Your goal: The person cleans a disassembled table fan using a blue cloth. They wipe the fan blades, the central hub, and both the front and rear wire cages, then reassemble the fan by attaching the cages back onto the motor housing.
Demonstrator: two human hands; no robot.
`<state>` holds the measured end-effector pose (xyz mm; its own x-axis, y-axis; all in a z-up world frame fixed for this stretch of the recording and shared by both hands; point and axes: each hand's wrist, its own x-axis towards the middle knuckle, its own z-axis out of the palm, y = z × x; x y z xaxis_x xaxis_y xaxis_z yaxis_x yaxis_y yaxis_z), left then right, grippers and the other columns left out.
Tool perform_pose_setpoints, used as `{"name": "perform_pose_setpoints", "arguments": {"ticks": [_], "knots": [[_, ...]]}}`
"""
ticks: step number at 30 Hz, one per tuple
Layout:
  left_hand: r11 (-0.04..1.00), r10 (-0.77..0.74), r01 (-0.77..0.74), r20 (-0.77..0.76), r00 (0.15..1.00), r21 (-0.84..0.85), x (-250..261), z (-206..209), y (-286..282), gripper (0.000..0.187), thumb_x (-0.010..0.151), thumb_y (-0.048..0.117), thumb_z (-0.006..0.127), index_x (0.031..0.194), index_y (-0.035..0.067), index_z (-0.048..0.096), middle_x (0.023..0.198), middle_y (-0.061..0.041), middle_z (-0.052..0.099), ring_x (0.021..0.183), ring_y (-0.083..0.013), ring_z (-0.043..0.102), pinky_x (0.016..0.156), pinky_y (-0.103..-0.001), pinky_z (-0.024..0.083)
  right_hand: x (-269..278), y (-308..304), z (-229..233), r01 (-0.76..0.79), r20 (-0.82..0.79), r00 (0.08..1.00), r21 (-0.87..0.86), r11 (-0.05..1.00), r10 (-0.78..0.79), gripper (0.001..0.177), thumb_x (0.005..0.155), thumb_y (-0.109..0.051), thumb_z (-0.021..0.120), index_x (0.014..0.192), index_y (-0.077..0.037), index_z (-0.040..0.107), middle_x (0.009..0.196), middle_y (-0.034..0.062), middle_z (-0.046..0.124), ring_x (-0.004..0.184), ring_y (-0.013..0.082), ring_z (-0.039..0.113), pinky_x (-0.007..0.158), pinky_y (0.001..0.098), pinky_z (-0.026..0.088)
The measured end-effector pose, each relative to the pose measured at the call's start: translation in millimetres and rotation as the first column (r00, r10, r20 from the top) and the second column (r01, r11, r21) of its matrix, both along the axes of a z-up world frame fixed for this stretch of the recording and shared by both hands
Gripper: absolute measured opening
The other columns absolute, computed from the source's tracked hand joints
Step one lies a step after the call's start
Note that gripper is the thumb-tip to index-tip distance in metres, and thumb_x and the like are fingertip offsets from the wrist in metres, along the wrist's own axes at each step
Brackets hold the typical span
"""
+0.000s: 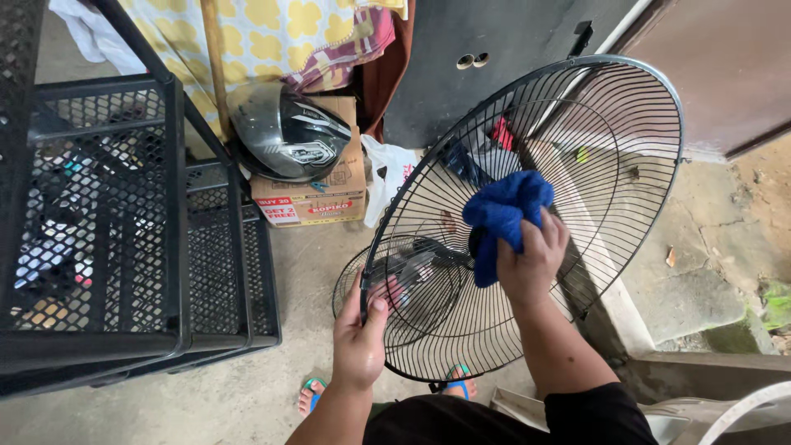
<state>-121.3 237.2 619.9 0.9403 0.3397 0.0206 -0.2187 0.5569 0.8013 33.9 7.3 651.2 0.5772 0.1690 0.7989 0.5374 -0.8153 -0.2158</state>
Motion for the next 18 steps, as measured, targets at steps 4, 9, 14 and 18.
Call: {"name": "perform_pose_setpoints", "arguments": {"ticks": [4, 9, 14, 18], "knots": [[0.999, 0.035, -0.034, 0.046, 0.998, -0.03, 1.6, 0.5, -3.7, 0.052, 0.104, 0.004, 0.051, 0.154, -0.006, 0.039, 0.132, -0.018, 0.064, 0.119, -0.0236, 0.064, 0.106, -0.041, 0.051, -11.3, 4.9, 2.0, -0.168, -0.068, 0.984, -0.009, 0.986, 0.167, 0.033, 0.079, -0.013, 0.077, 0.106, 0.0, 0.065, 0.128, 0.0256, 0.062, 0.118, 0.048, 0.056, 0.103, 0.0561, 0.047], [0.997, 0.071, -0.069, 0.062, 0.996, -0.031, -4.5, 6.9, 0.5, 0.052, 0.104, 0.005, 0.051, 0.153, -0.006, 0.039, 0.134, -0.019, 0.064, 0.119, -0.0257, 0.064, 0.106, -0.043, 0.052, -20.0, -6.8, -11.9, -0.16, -0.059, 0.986, -0.099, 0.982, 0.155, 0.027, 0.079, -0.014, 0.077, 0.1, -0.002, 0.066, 0.124, 0.0242, 0.062, 0.117, 0.0477, 0.056, 0.104, 0.0561, 0.047], [0.999, 0.046, -0.044, 0.064, 0.997, -0.027, -0.7, 14.8, 0.5, 0.05, 0.105, 0.006, 0.052, 0.152, -0.007, 0.041, 0.133, -0.018, 0.065, 0.119, -0.025, 0.064, 0.107, -0.042, 0.052, -4.4, -22.7, -6.2, 0.012, -0.066, 0.998, 0.081, 0.997, -0.006, 0.023, 0.087, -0.011, 0.075, 0.106, -0.001, 0.068, 0.129, 0.0234, 0.064, 0.116, 0.045, 0.058, 0.104, 0.0541, 0.047], [0.999, 0.007, -0.01, 0.055, 0.998, 0.052, -2.3, 20.3, -5.5, 0.051, 0.105, 0.005, 0.053, 0.154, -0.007, 0.042, 0.133, -0.017, 0.065, 0.121, -0.0224, 0.062, 0.108, -0.039, 0.048, 8.6, -19.8, 12.5, 0.024, -0.096, 0.995, 0.168, 0.985, -0.008, 0.024, 0.091, -0.01, 0.075, 0.112, -0.001, 0.07, 0.13, 0.0218, 0.064, 0.118, 0.0442, 0.058, 0.104, 0.0537, 0.046]]}}
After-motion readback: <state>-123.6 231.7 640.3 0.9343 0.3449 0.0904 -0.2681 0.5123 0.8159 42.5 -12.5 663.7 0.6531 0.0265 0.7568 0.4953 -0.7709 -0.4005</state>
